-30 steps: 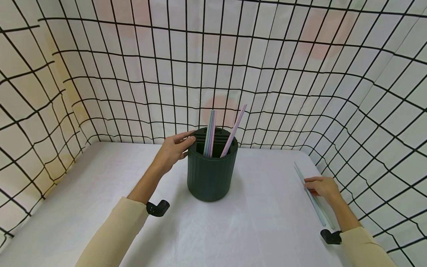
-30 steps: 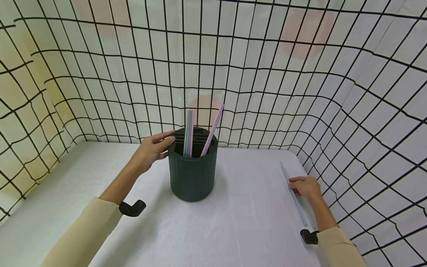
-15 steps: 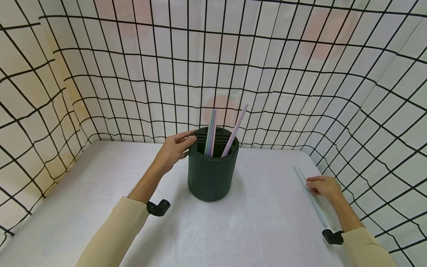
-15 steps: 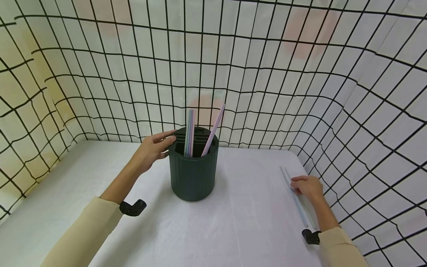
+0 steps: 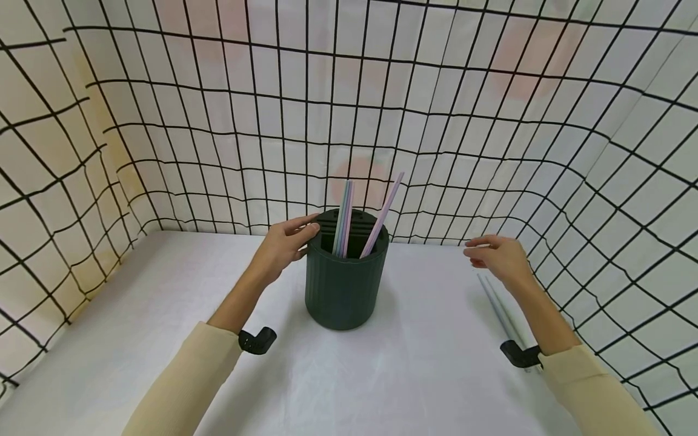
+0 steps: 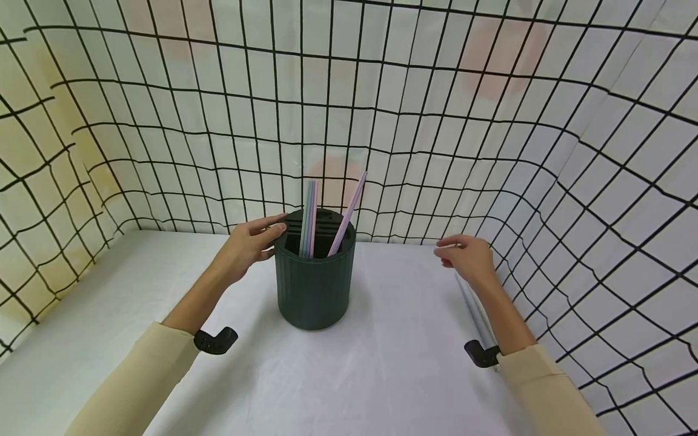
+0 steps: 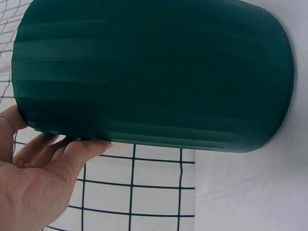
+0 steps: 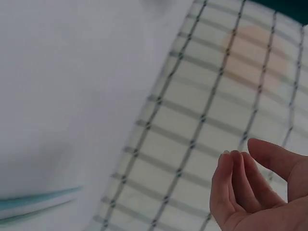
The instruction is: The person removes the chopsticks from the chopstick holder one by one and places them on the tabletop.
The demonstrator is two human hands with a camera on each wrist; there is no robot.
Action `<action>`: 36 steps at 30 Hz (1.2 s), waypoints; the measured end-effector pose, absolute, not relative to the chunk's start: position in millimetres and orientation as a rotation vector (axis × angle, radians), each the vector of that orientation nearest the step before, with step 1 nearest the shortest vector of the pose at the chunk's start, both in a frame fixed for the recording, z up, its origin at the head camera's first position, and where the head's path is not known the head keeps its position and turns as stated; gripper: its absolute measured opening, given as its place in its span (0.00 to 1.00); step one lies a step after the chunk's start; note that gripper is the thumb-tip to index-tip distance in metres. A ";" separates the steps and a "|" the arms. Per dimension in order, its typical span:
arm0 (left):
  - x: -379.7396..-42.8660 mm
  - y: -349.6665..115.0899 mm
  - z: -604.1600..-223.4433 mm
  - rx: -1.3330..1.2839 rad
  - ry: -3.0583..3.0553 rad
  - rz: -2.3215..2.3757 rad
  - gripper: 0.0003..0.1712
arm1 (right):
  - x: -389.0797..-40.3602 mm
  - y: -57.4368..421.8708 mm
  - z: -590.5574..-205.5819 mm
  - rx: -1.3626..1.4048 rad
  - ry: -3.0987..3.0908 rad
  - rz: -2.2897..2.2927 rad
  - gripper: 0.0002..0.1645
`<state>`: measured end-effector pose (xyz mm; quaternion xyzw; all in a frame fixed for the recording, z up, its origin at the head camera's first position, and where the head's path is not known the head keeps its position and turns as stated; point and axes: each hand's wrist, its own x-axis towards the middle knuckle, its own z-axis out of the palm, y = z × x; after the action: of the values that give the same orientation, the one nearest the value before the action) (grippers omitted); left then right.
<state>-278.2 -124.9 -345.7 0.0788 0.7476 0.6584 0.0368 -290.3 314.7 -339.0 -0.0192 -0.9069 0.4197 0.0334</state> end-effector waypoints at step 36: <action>-275.3 -125.5 -346.4 0.246 2.285 2.044 0.28 | -274.9 147.6 -310.0 0.412 -2.478 1.602 0.14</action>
<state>-275.3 -125.5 -346.4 0.0801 0.7426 0.6641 0.0329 -274.9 147.6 -310.0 0.1377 -0.8289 0.5361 0.0809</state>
